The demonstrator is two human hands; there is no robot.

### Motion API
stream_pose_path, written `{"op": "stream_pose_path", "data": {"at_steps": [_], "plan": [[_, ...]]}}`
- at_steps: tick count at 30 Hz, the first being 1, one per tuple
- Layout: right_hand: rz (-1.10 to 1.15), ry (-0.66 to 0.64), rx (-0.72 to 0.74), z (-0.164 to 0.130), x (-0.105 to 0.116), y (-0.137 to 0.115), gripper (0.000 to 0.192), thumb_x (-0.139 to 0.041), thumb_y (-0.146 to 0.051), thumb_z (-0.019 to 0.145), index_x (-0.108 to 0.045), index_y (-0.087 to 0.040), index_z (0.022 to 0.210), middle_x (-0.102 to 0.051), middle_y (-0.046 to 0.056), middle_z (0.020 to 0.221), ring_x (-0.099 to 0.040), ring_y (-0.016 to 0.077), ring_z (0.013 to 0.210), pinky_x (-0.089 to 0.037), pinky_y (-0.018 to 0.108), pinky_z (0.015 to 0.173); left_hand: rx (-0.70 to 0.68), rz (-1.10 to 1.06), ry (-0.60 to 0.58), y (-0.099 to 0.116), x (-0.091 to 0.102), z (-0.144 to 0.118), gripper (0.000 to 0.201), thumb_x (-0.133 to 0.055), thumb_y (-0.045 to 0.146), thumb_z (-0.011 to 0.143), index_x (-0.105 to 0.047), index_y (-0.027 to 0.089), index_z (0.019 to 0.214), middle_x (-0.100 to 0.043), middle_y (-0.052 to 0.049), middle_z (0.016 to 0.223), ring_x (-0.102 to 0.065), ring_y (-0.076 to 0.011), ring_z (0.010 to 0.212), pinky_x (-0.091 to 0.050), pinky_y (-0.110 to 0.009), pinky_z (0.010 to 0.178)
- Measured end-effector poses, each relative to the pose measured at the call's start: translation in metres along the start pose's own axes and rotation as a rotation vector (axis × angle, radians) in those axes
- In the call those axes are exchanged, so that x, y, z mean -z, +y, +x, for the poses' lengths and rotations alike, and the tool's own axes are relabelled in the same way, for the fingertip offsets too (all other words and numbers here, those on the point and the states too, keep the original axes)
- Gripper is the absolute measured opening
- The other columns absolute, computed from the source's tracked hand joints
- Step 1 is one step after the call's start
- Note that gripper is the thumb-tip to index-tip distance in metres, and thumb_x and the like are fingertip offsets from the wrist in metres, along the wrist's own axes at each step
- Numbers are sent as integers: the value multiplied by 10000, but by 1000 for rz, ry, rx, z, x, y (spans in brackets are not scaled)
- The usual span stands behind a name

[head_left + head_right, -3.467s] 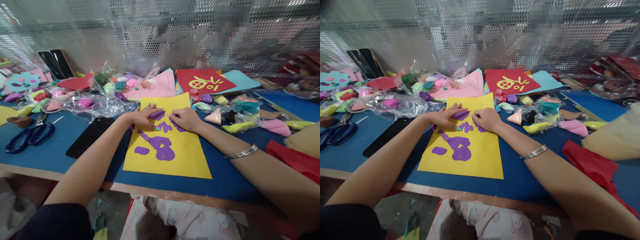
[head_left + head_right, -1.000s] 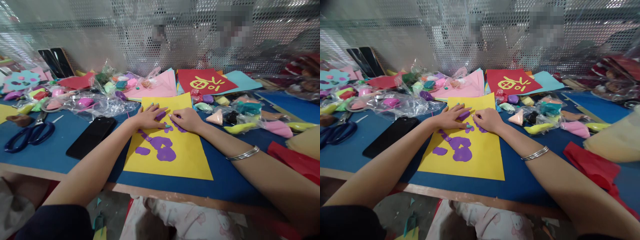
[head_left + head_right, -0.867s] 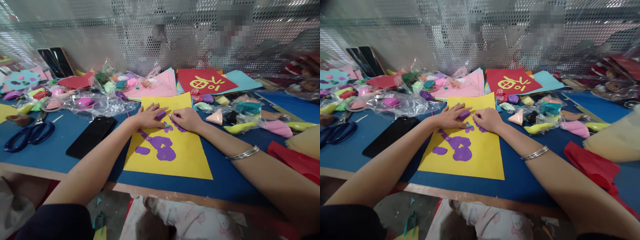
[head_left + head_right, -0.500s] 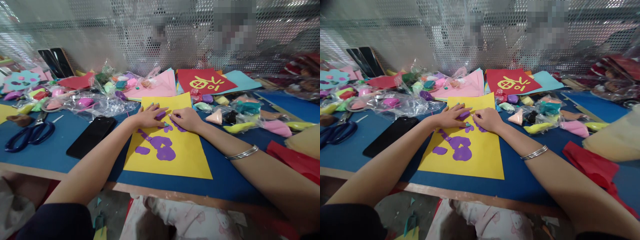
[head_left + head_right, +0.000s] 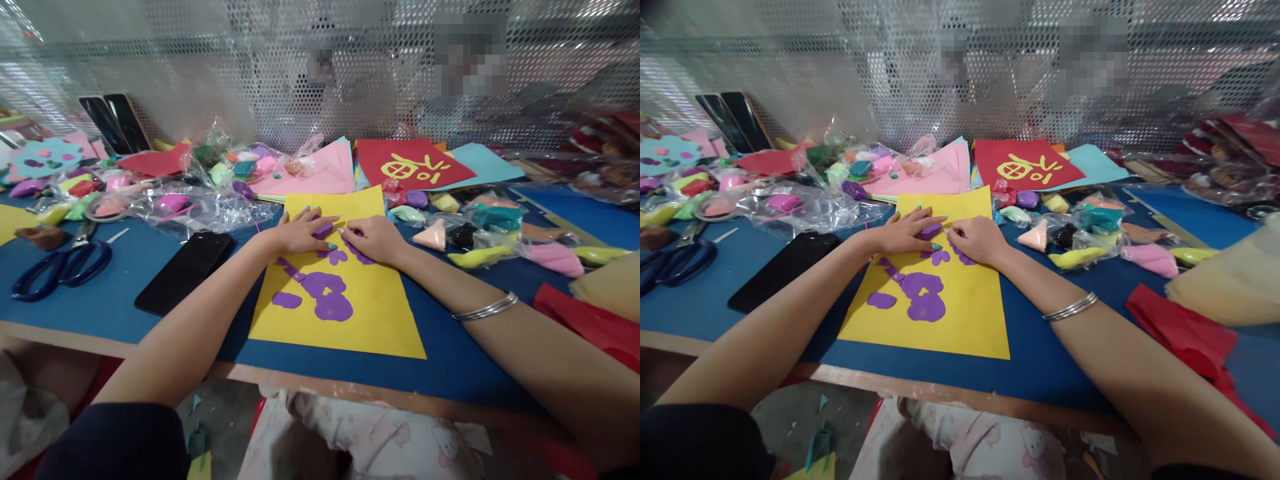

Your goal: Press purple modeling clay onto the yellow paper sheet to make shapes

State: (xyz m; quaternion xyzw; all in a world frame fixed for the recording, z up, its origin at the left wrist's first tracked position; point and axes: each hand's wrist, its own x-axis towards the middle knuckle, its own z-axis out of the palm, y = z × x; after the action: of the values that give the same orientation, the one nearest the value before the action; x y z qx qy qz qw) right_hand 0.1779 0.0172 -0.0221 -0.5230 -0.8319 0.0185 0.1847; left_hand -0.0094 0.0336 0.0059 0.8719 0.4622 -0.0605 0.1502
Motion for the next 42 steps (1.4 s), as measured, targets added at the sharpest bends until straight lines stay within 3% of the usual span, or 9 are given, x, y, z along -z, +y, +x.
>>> {"op": "stream_pose_path", "data": {"at_steps": [19,26,30,42], "plan": [[1,-3,8,0,0,1,363,-364,-364,817,-614,-176,632,-602,16,578,-469,102,540,-215,222,502,-17,-6,-40,-3,3,0,616,-364,522,764,-135,446,1331,-40,5,1479,-2,-235,1354,-25,-571,1029],[-25,5,1,0,-2,2,364,-375,-370,809,-584,-169,590,-578,22,549,-459,107,533,-210,230,506,-29,27,14,-15,-7,3,751,-238,724,714,-85,379,1363,-31,20,1478,1,-223,1356,51,-564,1033],[-25,3,3,1,-2,2,368,-368,-375,812,-597,-171,608,-592,23,570,-468,109,543,-211,230,503,-38,24,-1,-15,-7,3,805,-273,742,688,-58,369,1368,-23,16,1478,13,-221,1356,57,-560,1035],[-10,-8,6,0,0,1,364,-365,-364,815,-603,-170,619,-594,18,568,-467,103,539,-209,224,501,-12,19,-34,-4,1,-2,651,-328,619,759,-106,433,1342,-30,5,1479,11,-246,1353,-8,-570,1028]]}}
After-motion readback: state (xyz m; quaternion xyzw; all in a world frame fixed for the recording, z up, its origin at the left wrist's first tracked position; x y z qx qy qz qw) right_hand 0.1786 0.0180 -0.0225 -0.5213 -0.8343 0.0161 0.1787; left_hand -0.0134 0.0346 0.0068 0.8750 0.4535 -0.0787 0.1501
